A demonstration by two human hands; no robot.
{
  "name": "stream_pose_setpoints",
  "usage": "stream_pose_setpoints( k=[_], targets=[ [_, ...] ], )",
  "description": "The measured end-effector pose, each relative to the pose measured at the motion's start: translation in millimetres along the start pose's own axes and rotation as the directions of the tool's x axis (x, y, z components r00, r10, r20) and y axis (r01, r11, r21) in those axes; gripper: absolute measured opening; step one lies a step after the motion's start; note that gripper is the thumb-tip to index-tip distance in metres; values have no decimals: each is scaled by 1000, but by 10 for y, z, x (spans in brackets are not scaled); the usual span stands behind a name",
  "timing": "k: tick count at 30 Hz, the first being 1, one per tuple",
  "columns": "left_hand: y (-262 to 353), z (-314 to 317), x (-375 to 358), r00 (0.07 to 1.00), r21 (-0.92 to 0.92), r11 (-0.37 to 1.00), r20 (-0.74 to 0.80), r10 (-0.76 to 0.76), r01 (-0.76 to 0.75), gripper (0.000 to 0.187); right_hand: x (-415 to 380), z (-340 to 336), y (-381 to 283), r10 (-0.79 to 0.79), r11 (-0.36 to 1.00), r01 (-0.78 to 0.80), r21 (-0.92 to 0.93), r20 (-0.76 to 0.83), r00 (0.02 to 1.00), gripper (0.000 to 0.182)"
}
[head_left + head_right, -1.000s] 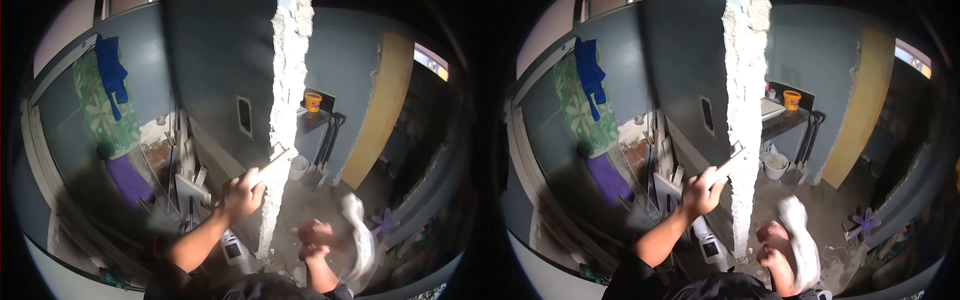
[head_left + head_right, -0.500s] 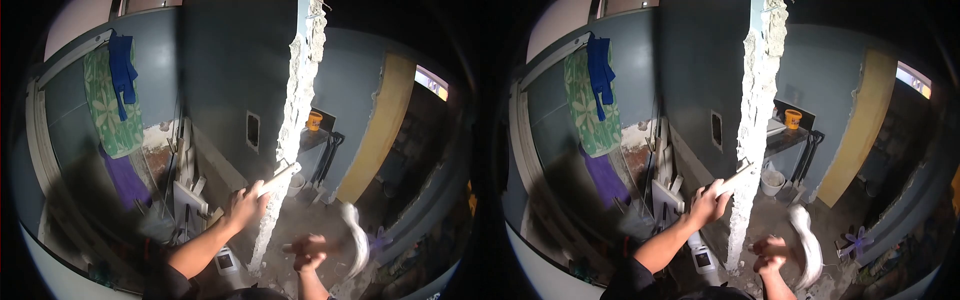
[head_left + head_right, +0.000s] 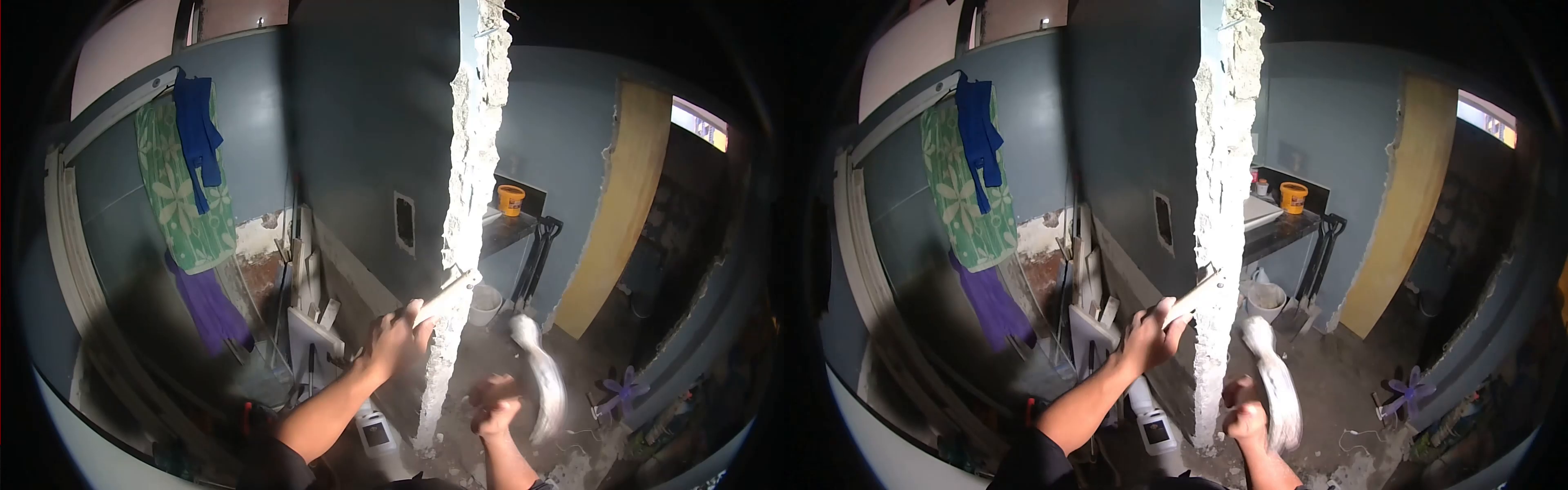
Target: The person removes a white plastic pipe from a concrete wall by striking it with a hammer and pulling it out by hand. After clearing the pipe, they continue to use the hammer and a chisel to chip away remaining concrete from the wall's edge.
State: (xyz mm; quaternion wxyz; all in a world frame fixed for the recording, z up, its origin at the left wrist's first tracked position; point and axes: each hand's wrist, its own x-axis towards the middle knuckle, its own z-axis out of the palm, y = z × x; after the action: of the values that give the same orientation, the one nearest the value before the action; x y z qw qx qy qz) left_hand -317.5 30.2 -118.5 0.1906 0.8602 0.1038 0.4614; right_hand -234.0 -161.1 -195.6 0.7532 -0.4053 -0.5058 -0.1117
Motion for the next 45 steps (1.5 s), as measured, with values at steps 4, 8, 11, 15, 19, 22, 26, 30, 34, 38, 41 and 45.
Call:
stream_pose_setpoints(
  k=[4,8,11,15,19,22,26,30,34,38,41,45],
  targets=[
    [-12,-21,31,1000,70,997,-4,21,-20,33,190,87,-130,-336,911,359,204,-139,932,47],
    [-116,69,-25,999,80,996,-26,44,-41,24,51,-116,478,-19,832,165,-530,269,963,44],
    [-65,-7,80,998,10,998,19,57,-58,15,-185,-17,384,304,923,-289,-253,20,953,51],
    [-247,160,-15,935,93,957,-206,290,-277,21,-40,-77,6,-28,999,25,-40,-93,995,59],
    [-37,-34,81,998,-49,997,11,68,-68,21,301,-52,-311,-321,909,349,230,-149,935,45],
    [-60,-32,60,998,-35,998,39,46,-45,20,76,-204,237,-159,882,189,-433,106,982,27],
    [-182,49,54,989,14,988,9,151,-151,19,-165,-200,689,260,888,-146,-437,213,942,40],
    [-384,133,10,986,5,987,-26,163,-163,26,-24,-221,157,-20,958,74,-276,195,981,48],
    [-213,25,37,999,31,999,32,43,-44,31,279,-92,-299,-330,927,329,179,-26,944,56],
    [-114,6,25,999,67,998,50,-1,-2,26,108,-203,234,-212,818,297,-492,222,952,35],
    [-38,-59,81,997,-5,998,57,59,-58,17,47,-44,298,141,900,-64,-431,147,979,39],
    [-170,6,37,997,62,998,69,-30,26,20,-28,-83,91,45,948,2,-318,143,989,44]
  ],
)
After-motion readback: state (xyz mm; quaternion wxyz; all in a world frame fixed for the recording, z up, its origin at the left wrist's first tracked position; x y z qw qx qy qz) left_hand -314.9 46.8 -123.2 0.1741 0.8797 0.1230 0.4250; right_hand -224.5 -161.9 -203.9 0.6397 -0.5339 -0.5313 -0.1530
